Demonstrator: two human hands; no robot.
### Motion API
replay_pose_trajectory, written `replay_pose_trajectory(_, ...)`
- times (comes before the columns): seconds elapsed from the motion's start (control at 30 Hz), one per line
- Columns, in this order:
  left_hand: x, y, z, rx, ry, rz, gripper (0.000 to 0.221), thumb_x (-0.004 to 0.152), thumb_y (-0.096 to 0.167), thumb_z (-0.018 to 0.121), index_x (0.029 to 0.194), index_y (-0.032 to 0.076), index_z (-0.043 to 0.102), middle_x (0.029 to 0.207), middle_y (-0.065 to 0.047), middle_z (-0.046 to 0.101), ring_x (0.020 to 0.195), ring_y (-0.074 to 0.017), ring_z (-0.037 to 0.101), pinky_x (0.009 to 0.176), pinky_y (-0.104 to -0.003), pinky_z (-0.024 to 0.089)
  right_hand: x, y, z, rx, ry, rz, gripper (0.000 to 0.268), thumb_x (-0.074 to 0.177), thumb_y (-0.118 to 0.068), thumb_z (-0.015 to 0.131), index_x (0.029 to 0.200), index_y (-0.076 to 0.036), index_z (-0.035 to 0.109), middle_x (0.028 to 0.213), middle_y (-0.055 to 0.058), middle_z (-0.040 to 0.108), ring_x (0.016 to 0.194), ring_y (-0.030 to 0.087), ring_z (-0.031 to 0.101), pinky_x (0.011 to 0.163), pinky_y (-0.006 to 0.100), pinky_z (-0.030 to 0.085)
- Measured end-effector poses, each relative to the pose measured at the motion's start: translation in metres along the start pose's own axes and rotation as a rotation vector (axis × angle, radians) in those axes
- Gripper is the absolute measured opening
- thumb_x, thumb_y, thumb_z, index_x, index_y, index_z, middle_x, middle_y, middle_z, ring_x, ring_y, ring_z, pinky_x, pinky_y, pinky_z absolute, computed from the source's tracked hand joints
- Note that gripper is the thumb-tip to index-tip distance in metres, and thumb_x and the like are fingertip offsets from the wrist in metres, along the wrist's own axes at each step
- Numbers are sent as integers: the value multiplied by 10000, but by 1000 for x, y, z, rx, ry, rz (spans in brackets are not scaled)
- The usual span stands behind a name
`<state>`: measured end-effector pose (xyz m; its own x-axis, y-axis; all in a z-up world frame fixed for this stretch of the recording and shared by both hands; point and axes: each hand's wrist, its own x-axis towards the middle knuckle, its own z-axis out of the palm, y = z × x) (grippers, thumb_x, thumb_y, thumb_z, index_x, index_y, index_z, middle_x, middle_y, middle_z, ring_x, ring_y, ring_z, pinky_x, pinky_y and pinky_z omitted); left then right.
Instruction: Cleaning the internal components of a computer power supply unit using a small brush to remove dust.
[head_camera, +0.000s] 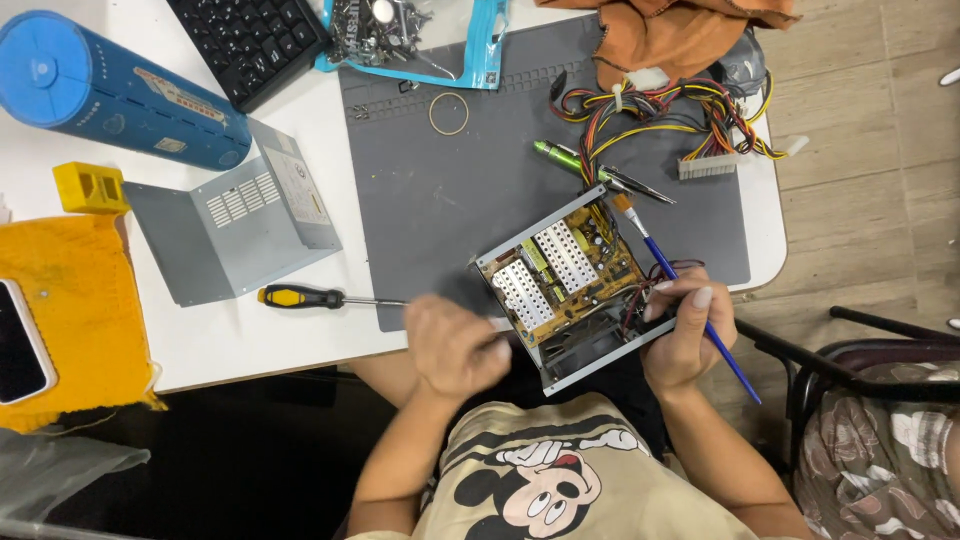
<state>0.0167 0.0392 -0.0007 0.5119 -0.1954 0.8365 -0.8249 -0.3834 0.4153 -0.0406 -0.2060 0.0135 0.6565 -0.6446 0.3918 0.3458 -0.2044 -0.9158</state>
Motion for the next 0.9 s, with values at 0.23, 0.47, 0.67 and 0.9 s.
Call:
replay_pose_trajectory(0.23,169,-58,78,6,-194,-142,95,992,214,727,993,127,689,782,-2,559,783,-264,589,770,-402,483,1,4,9,88,126,22,427,1182,-247,402,831,-36,522,598,57,400,458,95,374,565,223,360)
replay_pose_trajectory(0.47,196,-82,253,197,-1135,1,784,765,591,930,1259,101,568,1230,-147,598,1097,-393,641,838,-527,552,-4,-13,11,160,236,175,397,1121,-321,470,804,-93,542,623,34,433,526,122,462,560,243,432)
replay_pose_trajectory(0.67,204,-72,246,297,-1218,-52,676,572,405,993,1074,60,699,1146,-131,590,931,-360,685,708,-490,593,-13,-40,3,133,245,143,384,1101,-296,479,774,-96,509,468,40,354,519,167,451,608,295,469)
replay_pose_trajectory(0.9,235,-56,179,233,-912,97,803,574,611,974,1043,87,588,1047,-123,670,938,-359,664,815,-497,529,-23,-52,-5,45,158,-193,357,1094,-265,468,788,-84,492,473,34,388,450,151,345,568,331,393)
